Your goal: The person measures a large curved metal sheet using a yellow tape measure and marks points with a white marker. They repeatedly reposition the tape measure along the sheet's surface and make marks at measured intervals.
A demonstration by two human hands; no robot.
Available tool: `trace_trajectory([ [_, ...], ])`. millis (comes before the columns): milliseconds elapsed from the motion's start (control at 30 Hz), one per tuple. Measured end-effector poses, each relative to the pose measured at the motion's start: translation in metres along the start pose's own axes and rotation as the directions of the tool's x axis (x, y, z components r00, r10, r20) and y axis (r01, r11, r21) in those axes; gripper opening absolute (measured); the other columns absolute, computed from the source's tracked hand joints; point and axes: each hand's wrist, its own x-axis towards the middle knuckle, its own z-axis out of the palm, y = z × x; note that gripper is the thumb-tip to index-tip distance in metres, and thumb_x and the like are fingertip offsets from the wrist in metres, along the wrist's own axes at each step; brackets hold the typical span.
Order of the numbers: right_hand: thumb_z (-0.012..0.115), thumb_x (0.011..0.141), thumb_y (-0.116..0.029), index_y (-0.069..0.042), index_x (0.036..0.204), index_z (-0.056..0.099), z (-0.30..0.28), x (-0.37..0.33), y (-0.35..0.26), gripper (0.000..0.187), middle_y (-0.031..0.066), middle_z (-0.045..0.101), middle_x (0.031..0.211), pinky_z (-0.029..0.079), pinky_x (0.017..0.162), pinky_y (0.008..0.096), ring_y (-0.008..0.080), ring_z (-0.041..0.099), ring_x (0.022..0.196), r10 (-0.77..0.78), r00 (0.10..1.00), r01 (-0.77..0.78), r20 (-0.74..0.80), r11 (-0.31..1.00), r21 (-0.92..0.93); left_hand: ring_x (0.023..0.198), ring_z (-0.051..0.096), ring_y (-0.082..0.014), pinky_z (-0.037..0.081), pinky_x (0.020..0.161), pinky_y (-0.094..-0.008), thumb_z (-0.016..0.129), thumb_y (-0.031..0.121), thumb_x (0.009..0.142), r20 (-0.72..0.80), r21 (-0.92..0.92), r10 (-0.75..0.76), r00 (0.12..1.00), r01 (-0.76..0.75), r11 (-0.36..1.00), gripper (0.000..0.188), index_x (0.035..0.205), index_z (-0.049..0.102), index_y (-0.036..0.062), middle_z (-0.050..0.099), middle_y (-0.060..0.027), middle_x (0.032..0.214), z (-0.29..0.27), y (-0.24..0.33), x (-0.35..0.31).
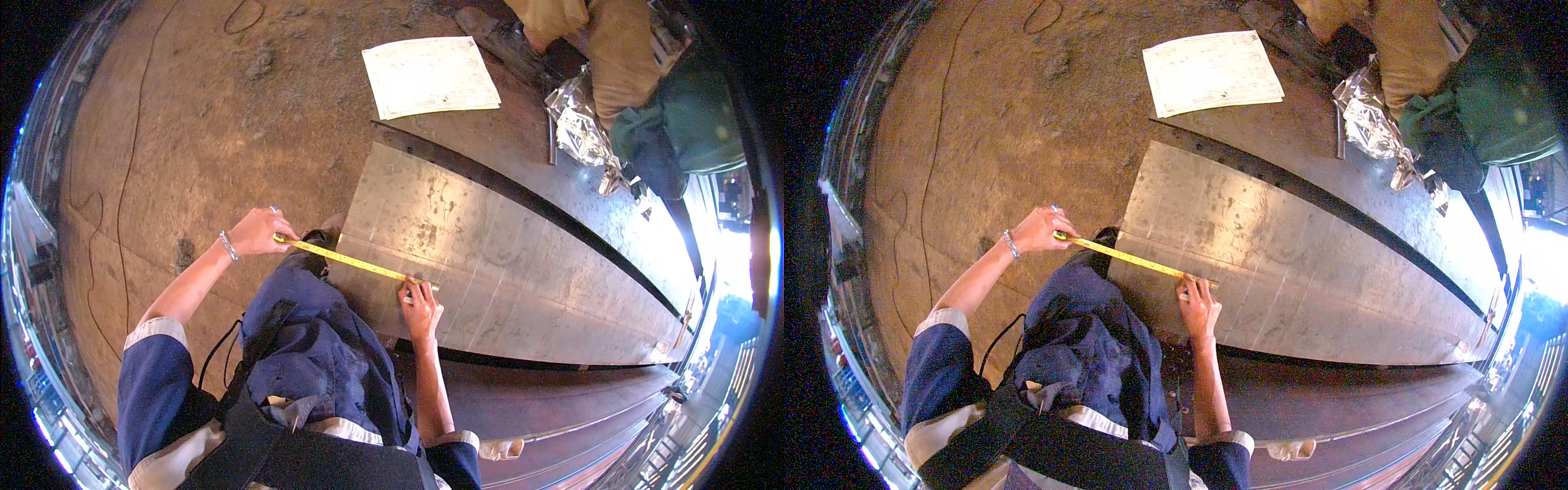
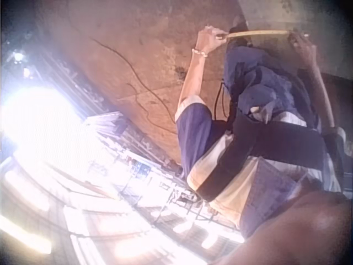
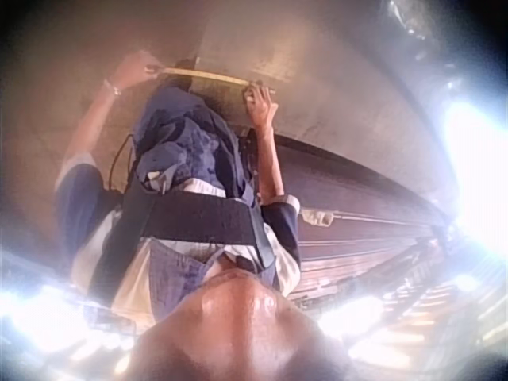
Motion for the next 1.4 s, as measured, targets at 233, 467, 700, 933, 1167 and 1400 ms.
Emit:
trace_trajectory([
  [233, 0.072, 0.082, -0.016, -0.014, 0.104, 0.072, 0.006, 0.007, 0.001, 0.022, 0.0062, 0.061, 0.086, 0.055, 0.054, 0.0374, 0.0267, 0.067, 0.062, 0.007, 1.0, -0.007, -0.011, 1.0, -0.005, 0.094, 0.064, -0.0241, 0.052, 0.084, -0.0392, 0.078, 0.027, 0.074, 0.0, -0.013, -0.006, 1.0, 0.006, 1.0, 0.029, 0.102, 0.078, 0.0208, 0.072, -0.0025, 0.093, -0.001, -0.005, 0.002],
  [467, 0.074, 0.08, -0.013, -0.014, 0.099, 0.073, 0.005, 0.006, 0.0, 0.018, 0.0033, 0.064, 0.085, 0.055, 0.055, 0.0343, 0.0237, 0.067, 0.064, 0.027, 1.0, -0.027, -0.003, 0.999, -0.022, 0.094, 0.064, -0.0237, 0.052, 0.084, -0.0384, 0.075, 0.028, 0.076, -0.004, 0.011, 0.011, 1.0, -0.011, 1.0, 0.027, 0.102, 0.079, 0.021, 0.072, -0.0021, 0.094, 0.003, -0.009, 0.002],
  [700, 0.074, 0.08, -0.012, -0.014, 0.098, 0.073, 0.002, 0.008, -0.002, 0.018, 0.0035, 0.064, 0.086, 0.055, 0.056, 0.0343, 0.024, 0.067, 0.065, 0.035, 0.999, -0.035, 0.015, 0.999, -0.007, 0.094, 0.064, -0.023, 0.053, 0.084, -0.0382, 0.075, 0.027, 0.076, 0.0, 0.003, -0.008, 1.0, 0.008, 1.0, 0.026, 0.1, 0.079, 0.0208, 0.073, -0.0018, 0.095, -0.001, -0.004, 0.002],
  [933, 0.072, 0.082, -0.018, -0.016, 0.107, 0.071, 0.007, 0.004, 0.002, 0.025, 0.0052, 0.062, 0.092, 0.056, 0.056, 0.0389, 0.0271, 0.069, 0.067, 0.013, 1.0, -0.013, 0.008, 1.0, 0.02, 0.094, 0.065, -0.0196, 0.055, 0.084, -0.0362, 0.076, 0.025, 0.076, 0.004, 0.054, -0.025, 1.0, 0.025, 0.998, 0.024, 0.098, 0.079, 0.0198, 0.074, 0.0018, 0.096, -0.001, -0.004, 0.001],
  [1167, 0.073, 0.082, -0.019, -0.014, 0.108, 0.071, 0.01, 0.007, -0.001, 0.026, 0.0046, 0.061, 0.088, 0.056, 0.057, 0.0362, 0.024, 0.068, 0.066, -0.051, 0.999, 0.052, 0.014, 0.999, -0.012, 0.093, 0.066, -0.0212, 0.055, 0.084, -0.0364, 0.078, 0.026, 0.074, -0.005, 0.026, -0.043, 0.999, 0.043, 0.999, 0.026, 0.099, 0.078, 0.0204, 0.074, -0.0002, 0.096, -0.008, -0.005, -0.001],
  [1400, 0.072, 0.082, -0.015, -0.013, 0.101, 0.072, 0.029, 0.033, -0.041, 0.019, 0.0049, 0.057, 0.082, 0.055, 0.055, 0.0355, 0.0233, 0.066, 0.062, -0.129, 0.991, 0.128, 0.022, 0.99, 0.054, 0.092, 0.067, -0.0213, 0.055, 0.086, -0.0365, 0.078, 0.029, 0.075, -0.06, 0.019, -0.008, 0.998, 0.009, 1.0, 0.026, 0.099, 0.078, 0.021, 0.073, -0.0003, 0.093, -0.014, -0.009, -0.006],
])
